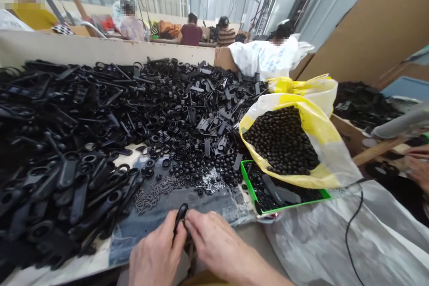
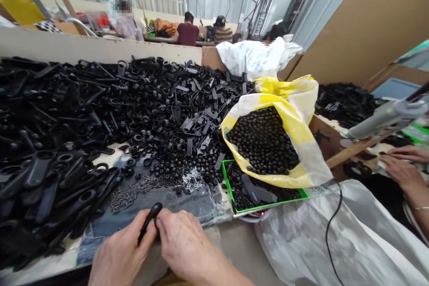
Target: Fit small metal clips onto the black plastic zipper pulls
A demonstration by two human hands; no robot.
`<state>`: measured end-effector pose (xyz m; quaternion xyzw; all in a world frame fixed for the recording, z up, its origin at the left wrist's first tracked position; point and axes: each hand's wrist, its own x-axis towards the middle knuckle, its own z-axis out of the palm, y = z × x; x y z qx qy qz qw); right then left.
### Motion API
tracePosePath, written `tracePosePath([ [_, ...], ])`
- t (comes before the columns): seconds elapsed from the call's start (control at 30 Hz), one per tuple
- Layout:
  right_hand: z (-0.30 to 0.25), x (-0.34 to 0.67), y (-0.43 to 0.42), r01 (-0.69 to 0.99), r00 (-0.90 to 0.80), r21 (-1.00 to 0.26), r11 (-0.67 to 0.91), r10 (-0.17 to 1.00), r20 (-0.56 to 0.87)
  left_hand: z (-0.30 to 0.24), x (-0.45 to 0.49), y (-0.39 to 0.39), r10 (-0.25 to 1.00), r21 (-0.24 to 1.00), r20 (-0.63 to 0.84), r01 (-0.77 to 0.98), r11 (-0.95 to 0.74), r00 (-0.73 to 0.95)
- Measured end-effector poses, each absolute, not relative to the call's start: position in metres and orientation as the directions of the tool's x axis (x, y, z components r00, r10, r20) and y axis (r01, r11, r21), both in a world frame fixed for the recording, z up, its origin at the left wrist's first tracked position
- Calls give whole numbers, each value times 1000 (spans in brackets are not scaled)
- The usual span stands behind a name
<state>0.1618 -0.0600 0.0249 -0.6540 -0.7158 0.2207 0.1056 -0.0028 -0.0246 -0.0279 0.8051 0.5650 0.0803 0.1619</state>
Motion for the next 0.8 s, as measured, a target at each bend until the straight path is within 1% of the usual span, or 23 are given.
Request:
tracePosePath([
  [0.07,34,164,-63,917,-113,-396,54,985,-127,-18,2,-18,933,328,-13,883,-335,359],
  [0.13,45,169,-65,947,-100,-315,59,988,-115,-3,6,-5,958,314,25,907,-280,287],
  [0.2,57,179,-65,951,-132,-291,107,989,-68,13,9,13,993,335,57,935,-118,104],
  [0.23,62,186,-62,942,-144,-311,128,989,-26,21,11,22,997,377,72,926,-23,-4],
  [0.27,66,195,-56,933,-130,-335,129,991,18,29,14,30,995,458,76,888,26,-68],
  [0.3,68,203,-47,932,-79,-349,94,995,56,34,18,37,996,572,75,820,2,-55],
  [0.33,69,212,-35,940,15,-340,15,996,85,39,23,41,998,697,68,715,-45,-3],
  [0.37,68,220,-20,950,135,-295,-98,985,108,41,28,44,997,809,58,584,-75,47],
  [0.4,66,226,-3,952,236,-227,-206,965,113,42,34,46,996,896,47,437,-76,77],
  [0.43,63,231,14,948,276,-196,-250,954,120,41,38,47,997,955,23,293,-45,78],
  [0.47,59,234,29,944,304,-172,-281,944,126,39,41,48,998,986,-11,165,1,60],
  [0.5,55,236,43,941,320,-155,-299,939,127,36,42,48,998,997,-45,63,43,40],
  [0.57,46,235,63,940,326,-146,-308,937,126,30,39,48,995,993,-92,-64,95,36],
  [0.67,36,235,77,939,325,-163,-304,937,129,21,26,44,985,975,-158,-145,166,71],
  [0.8,35,250,82,929,330,-234,-287,929,169,14,10,35,930,882,-343,-297,367,132],
])
